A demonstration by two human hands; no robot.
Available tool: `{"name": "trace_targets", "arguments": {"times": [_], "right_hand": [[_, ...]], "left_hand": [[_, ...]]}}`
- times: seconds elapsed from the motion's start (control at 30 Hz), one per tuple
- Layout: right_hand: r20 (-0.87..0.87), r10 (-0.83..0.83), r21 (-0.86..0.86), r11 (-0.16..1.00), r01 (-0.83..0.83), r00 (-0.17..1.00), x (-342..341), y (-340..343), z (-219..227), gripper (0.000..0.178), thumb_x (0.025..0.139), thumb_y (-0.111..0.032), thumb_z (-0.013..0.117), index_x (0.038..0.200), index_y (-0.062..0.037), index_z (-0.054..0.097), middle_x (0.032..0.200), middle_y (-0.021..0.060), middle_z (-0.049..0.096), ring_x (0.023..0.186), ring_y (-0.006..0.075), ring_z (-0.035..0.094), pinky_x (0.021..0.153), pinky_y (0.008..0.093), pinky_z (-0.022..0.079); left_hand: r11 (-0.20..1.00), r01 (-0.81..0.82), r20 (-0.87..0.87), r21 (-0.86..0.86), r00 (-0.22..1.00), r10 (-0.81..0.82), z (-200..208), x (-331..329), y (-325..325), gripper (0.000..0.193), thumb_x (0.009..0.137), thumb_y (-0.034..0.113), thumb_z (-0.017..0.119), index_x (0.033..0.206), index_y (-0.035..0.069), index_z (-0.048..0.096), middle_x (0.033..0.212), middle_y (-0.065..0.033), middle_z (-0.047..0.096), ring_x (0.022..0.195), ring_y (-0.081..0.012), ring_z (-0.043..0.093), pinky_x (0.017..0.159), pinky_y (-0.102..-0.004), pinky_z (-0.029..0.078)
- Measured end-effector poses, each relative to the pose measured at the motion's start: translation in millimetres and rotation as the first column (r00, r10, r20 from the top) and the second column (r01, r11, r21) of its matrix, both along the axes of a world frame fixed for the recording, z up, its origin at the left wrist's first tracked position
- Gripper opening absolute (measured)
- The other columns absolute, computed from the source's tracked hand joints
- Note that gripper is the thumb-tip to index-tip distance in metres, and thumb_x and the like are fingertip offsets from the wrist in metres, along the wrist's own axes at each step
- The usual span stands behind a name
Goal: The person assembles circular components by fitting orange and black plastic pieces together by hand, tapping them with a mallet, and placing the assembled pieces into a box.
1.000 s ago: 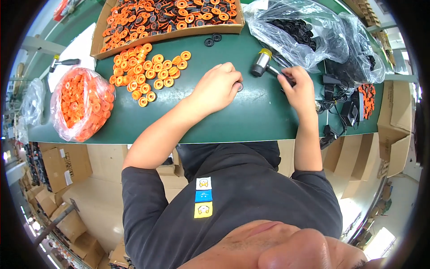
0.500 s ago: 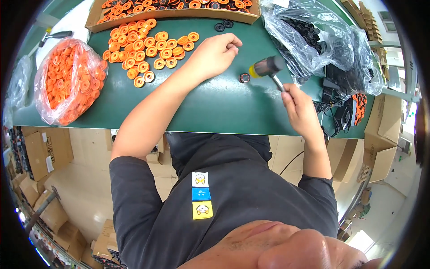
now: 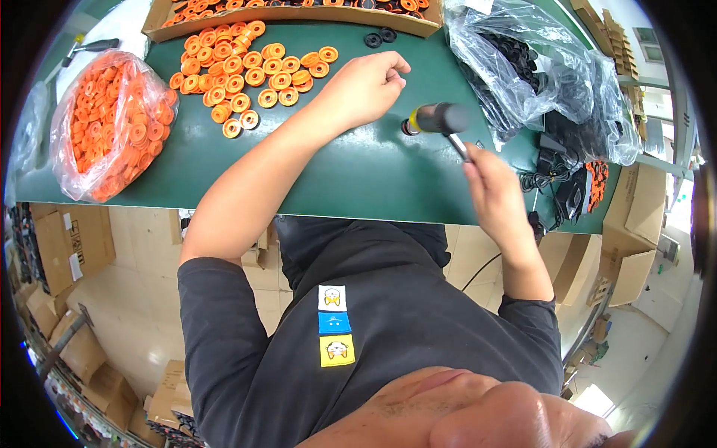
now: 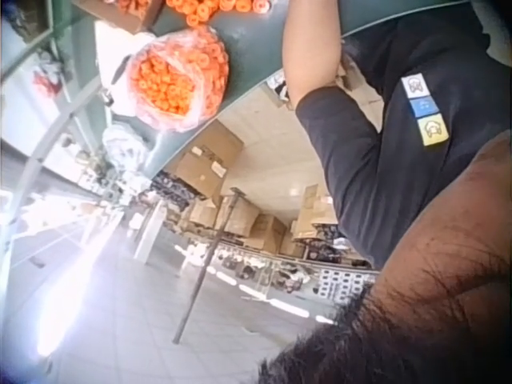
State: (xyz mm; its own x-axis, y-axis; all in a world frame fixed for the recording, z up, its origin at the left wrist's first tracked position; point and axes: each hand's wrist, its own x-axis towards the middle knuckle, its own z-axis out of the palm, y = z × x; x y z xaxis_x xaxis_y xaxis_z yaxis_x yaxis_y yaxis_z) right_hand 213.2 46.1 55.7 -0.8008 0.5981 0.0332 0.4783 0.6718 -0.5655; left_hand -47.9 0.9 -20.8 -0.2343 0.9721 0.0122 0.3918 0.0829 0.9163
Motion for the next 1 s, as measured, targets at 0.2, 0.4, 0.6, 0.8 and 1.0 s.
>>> {"name": "trace_targets", "arguments": {"times": [0.2, 0.4, 0.6, 0.8, 1.0], "right_hand": [[0.108, 0.089, -0.007, 0.996, -0.089, 0.990, -3.0, 4.6, -5.2, 0.025, 0.097, -0.005, 0.059, 0.121, 0.0015, 0.062, 0.091, 0.0218, 0.064, 0.083, 0.0406, 0.064, 0.074, 0.0448, 0.050], [0.034, -0.018, 0.028, 0.999, 0.017, 0.999, -5.8, 0.2, 1.4, 0.026, 0.096, -0.006, 0.060, 0.121, 0.0028, 0.062, 0.093, 0.0221, 0.065, 0.087, 0.0412, 0.064, 0.076, 0.0462, 0.050], [0.034, 0.087, 0.061, 0.994, -0.089, 0.996, -7.6, 4.5, -8.9, 0.028, 0.095, -0.004, 0.061, 0.123, 0.0030, 0.062, 0.091, 0.0211, 0.064, 0.084, 0.0400, 0.063, 0.074, 0.0454, 0.050], [0.033, 0.064, 0.040, 0.997, -0.066, 0.997, 3.6, -6.9, -20.5, 0.027, 0.096, -0.005, 0.061, 0.121, 0.0021, 0.063, 0.087, 0.0193, 0.061, 0.081, 0.0384, 0.063, 0.072, 0.0451, 0.050], [0.030, -0.009, 0.051, 0.999, 0.008, 1.000, 11.3, -6.3, -10.4, 0.027, 0.095, -0.005, 0.062, 0.122, 0.0014, 0.063, 0.087, 0.0188, 0.062, 0.082, 0.0384, 0.064, 0.074, 0.0443, 0.051]], "left_hand": [[1.000, -0.007, -0.029, -0.005, 1.000, 0.007, -0.7, -1.9, -1.1, 0.030, 0.094, 0.012, 0.060, 0.122, 0.000, 0.063, 0.099, -0.0097, 0.070, 0.089, -0.0167, 0.068, 0.083, -0.0321, 0.055], [1.000, -0.023, -0.041, -0.003, 0.999, 0.023, 0.8, 1.2, 1.0, 0.031, 0.095, 0.013, 0.061, 0.122, 0.001, 0.062, 0.100, -0.0089, 0.068, 0.088, -0.0165, 0.067, 0.083, -0.0314, 0.054], [0.999, -0.009, -0.015, -0.038, 1.000, 0.008, -0.5, -1.4, -0.8, 0.031, 0.095, 0.013, 0.061, 0.123, 0.001, 0.062, 0.099, -0.0085, 0.067, 0.088, -0.0157, 0.067, 0.082, -0.0312, 0.054], [1.000, -0.016, -0.037, -0.027, 0.999, 0.015, 0.2, 0.8, 0.0, 0.031, 0.095, 0.013, 0.061, 0.124, 0.000, 0.061, 0.097, -0.0072, 0.067, 0.086, -0.0151, 0.066, 0.081, -0.0310, 0.054], [1.000, -0.017, -0.019, -0.010, 1.000, 0.017, -3.1, -0.7, 1.5, 0.031, 0.095, 0.012, 0.061, 0.124, 0.000, 0.061, 0.097, -0.0072, 0.067, 0.086, -0.0150, 0.066, 0.081, -0.0307, 0.054]]}}
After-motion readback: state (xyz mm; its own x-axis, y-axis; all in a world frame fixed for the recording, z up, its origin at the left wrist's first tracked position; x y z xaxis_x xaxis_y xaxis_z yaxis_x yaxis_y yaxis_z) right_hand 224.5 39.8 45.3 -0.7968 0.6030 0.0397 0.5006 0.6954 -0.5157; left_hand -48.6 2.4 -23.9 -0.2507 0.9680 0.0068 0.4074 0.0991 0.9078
